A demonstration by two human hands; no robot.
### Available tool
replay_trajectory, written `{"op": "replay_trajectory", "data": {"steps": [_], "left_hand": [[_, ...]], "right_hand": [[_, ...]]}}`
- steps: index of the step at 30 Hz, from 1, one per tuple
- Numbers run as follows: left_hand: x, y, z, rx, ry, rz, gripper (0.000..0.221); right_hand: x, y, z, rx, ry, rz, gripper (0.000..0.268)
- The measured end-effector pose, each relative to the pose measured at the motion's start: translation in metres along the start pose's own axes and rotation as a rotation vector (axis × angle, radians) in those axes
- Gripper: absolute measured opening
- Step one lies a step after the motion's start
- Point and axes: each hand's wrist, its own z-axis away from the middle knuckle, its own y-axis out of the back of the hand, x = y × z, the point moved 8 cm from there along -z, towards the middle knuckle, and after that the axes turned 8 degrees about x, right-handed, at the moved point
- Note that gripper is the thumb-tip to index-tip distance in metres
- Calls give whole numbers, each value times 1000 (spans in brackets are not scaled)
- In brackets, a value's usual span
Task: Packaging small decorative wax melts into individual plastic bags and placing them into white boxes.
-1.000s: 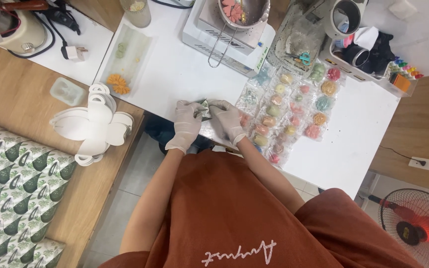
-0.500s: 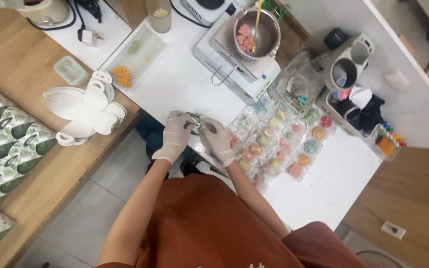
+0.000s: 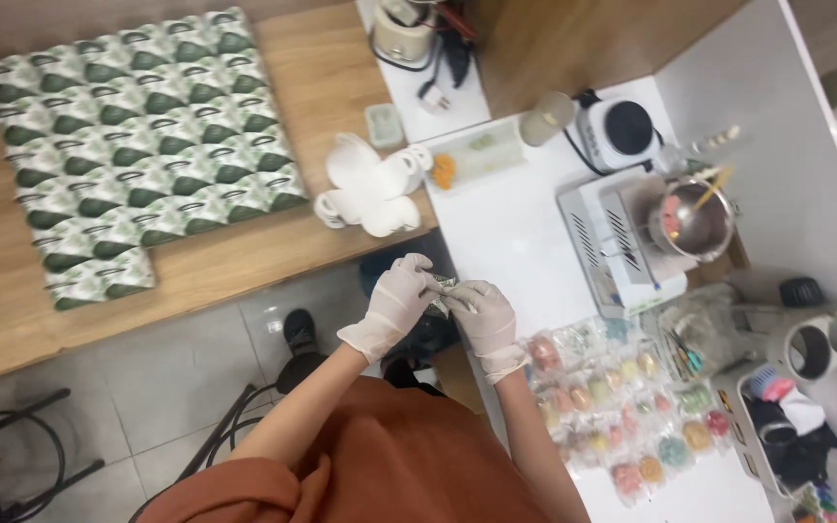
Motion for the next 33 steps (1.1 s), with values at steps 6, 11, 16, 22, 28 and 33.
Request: {"op": "replay_trajectory", "data": {"steps": [6, 11, 16, 22, 28, 33], "left_hand": [[-83, 110, 44, 144, 78, 14, 8], [-151, 222, 99, 448, 232, 21, 20], [-306, 208, 194, 536, 699, 352, 30], [-369, 187, 232, 321, 1163, 985, 52], [-396, 155, 212, 344, 1162, 1532, 57], [-411, 146, 194, 373, 1090, 1745, 44]], "right_hand": [[-91, -124, -4, -200, 28, -92, 21], [-137, -251, 10, -259, -57, -229, 24], [-158, -364, 19, -354, -45, -165, 24], [-155, -448, 24, -440, -105, -190, 23], [-156, -465, 24, -461, -243, -223, 19], [-165, -462, 19, -442, -258, -198, 21]]}}
